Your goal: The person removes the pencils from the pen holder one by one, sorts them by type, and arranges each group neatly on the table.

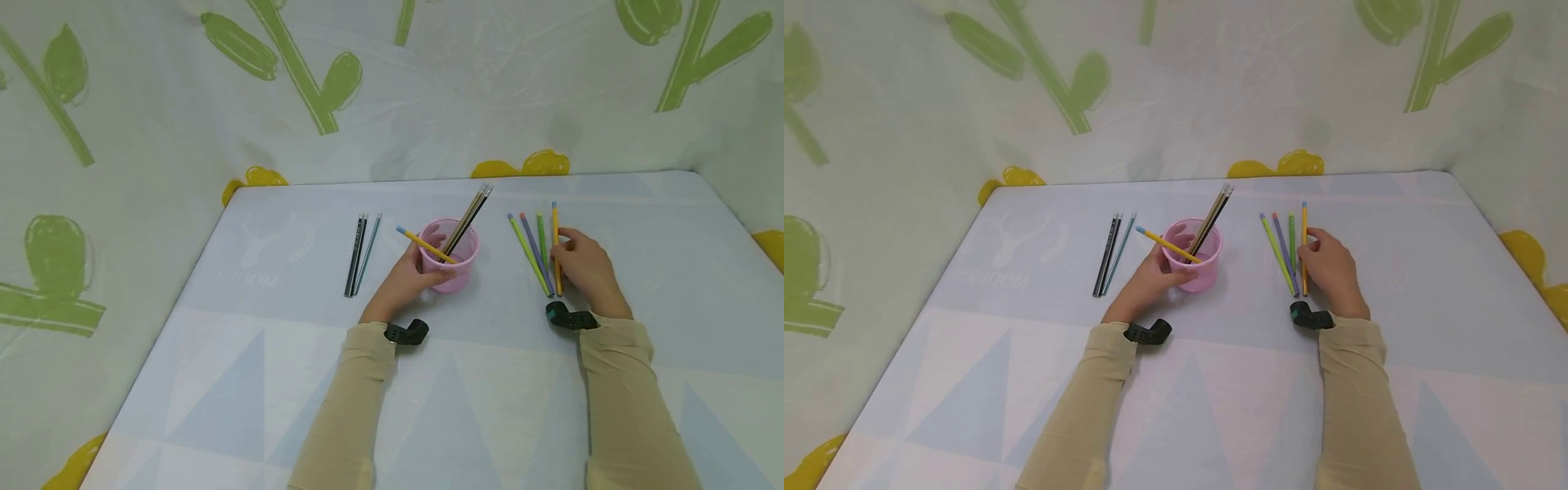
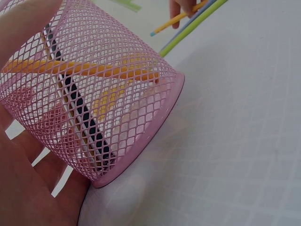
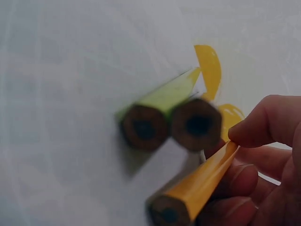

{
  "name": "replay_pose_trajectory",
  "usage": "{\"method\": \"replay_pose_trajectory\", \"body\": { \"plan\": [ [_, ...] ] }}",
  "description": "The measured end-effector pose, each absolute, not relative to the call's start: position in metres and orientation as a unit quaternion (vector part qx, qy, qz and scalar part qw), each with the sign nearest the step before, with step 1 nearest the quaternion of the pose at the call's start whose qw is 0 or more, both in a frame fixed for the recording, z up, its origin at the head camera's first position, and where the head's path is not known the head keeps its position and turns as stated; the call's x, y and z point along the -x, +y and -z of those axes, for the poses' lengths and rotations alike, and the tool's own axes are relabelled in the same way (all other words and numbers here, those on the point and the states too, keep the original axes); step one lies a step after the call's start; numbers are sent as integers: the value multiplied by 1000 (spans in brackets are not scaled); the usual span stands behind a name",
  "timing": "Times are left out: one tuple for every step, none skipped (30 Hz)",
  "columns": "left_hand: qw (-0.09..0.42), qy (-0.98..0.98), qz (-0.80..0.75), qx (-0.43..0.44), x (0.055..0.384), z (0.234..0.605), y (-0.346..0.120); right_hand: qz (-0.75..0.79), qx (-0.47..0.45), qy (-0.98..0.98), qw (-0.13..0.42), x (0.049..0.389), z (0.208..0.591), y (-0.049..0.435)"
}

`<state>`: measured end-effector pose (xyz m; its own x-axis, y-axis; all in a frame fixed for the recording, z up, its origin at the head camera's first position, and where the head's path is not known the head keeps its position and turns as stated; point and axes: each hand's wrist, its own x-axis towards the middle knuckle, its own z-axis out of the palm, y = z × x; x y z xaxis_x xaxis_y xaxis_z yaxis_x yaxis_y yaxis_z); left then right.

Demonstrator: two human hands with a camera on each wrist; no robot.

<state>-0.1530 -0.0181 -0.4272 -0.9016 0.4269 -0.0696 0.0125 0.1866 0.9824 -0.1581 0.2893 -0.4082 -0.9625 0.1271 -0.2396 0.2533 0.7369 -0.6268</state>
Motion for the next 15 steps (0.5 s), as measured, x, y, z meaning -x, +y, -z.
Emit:
{"method": "replay_pose_trajectory", "body": {
  "plan": [
    [171, 751, -620, -147, 152, 425, -18, 344, -103, 929, 91, 158, 408, 290],
    [175, 753, -618, -144, 151, 421, -18, 342, -103, 930, 93, 158, 409, 290],
    [179, 753, -617, -142, 150, 418, -17, 338, -102, 931, 94, 158, 409, 290],
    [182, 755, -614, -141, 149, 415, -17, 335, -101, 932, 94, 158, 409, 290],
    [184, 755, -613, -139, 148, 413, -17, 331, -99, 934, 93, 158, 409, 290],
    [186, 757, -612, -136, 147, 412, -17, 327, -97, 936, 90, 158, 409, 290],
    [186, 758, -611, -136, 148, 412, -17, 323, -96, 938, 88, 158, 410, 290],
    [186, 758, -610, -135, 148, 413, -17, 318, -94, 940, 83, 158, 410, 290],
    [185, 759, -610, -136, 149, 415, -17, 314, -93, 942, 79, 158, 410, 290],
    [181, 760, -609, -136, 150, 417, -17, 310, -93, 943, 76, 159, 410, 290],
    [178, 762, -608, -136, 151, 421, -17, 306, -91, 945, 71, 159, 411, 290],
    [175, 762, -609, -135, 152, 424, -17, 303, -90, 946, 68, 159, 411, 290],
    [170, 761, -611, -138, 153, 427, -17, 300, -88, 948, 65, 159, 411, 289],
    [167, 760, -613, -138, 154, 429, -17, 297, -87, 949, 63, 159, 410, 289],
    [162, 760, -613, -139, 154, 431, -17, 297, -86, 949, 63, 159, 410, 288]
  ]
}}
